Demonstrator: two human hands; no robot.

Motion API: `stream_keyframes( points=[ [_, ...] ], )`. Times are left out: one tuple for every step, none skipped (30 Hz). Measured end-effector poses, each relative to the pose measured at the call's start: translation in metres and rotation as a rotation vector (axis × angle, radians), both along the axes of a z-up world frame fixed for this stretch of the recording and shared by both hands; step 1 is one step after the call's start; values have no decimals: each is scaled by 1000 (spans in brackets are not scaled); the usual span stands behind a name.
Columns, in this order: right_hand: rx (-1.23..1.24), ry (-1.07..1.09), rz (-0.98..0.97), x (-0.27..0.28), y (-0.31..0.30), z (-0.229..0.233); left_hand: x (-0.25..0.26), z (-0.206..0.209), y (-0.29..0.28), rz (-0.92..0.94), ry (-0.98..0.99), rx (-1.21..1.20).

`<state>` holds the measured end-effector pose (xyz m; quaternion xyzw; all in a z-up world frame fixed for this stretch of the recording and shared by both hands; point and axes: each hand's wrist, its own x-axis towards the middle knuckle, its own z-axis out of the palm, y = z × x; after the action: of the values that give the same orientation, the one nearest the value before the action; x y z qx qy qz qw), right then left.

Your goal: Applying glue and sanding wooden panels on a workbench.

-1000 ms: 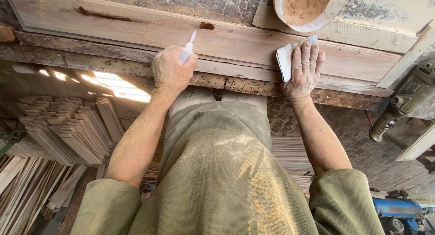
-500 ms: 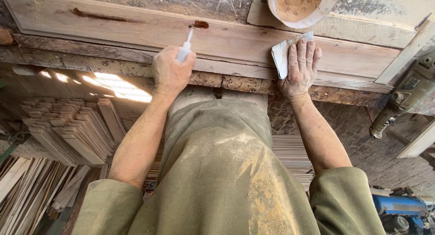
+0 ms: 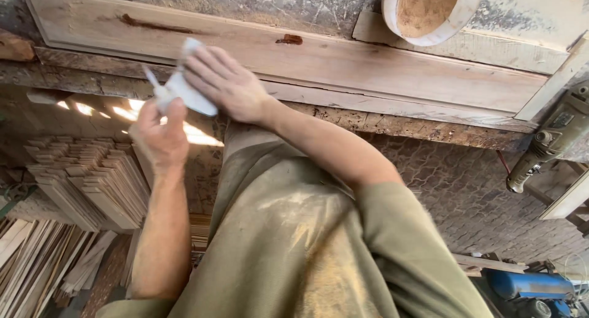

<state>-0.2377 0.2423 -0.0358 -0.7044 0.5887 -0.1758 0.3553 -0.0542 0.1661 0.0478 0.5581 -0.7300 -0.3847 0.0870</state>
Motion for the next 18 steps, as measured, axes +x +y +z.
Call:
stream_keyframes(
  points=[
    [-1, 2, -2, 8, -8, -11, 7, 7, -6, -2, 2, -1],
    [-80, 34, -27, 14, -16, -24, 12, 10, -14, -16, 64, -88],
    [-160, 67, -52, 20, -26, -38, 19, 14, -23, -28, 127, -175],
    [-157, 62, -47, 11, -19, -41, 21, 13, -31, -24, 122, -171],
    [-187, 91, -98, 4, -12, -44, 25, 12, -39, -40, 162, -171],
    [-211, 125, -146, -6, -1, -48, 28, 10, -44, -51, 207, -165],
    [-202, 124, -137, -26, 16, -31, 36, 4, -43, -43, 206, -156],
    [0, 256, -240, -55, 30, -15, 36, -7, -47, -47, 206, -141],
    [201, 388, -344, -83, 44, 3, 36, -19, -51, -51, 206, -126],
    [208, 402, -339, -92, 87, -4, 32, -23, -50, -46, 218, -116],
    [101, 450, -525, -102, 130, -9, 27, -28, -49, -65, 242, -83],
    [-15, 490, -705, -112, 172, -15, 23, -32, -48, -84, 260, -52],
    [-11, 498, -698, -108, 167, -9, 17, -34, -49, -78, 267, -45],
    [4, 531, -571, -98, 165, -1, 13, -34, -50, -110, 265, -48],
    [18, 562, -443, -90, 164, 7, 8, -34, -50, -141, 263, -51],
    [20, 573, -451, -66, 140, 3, 10, -39, -54, -149, 275, -49],
    [143, 440, -264, -43, 116, -2, 12, -44, -57, -153, 296, -35],
    [261, 293, -71, -18, 94, -7, 17, -46, -57, -151, 307, -19]
  ],
)
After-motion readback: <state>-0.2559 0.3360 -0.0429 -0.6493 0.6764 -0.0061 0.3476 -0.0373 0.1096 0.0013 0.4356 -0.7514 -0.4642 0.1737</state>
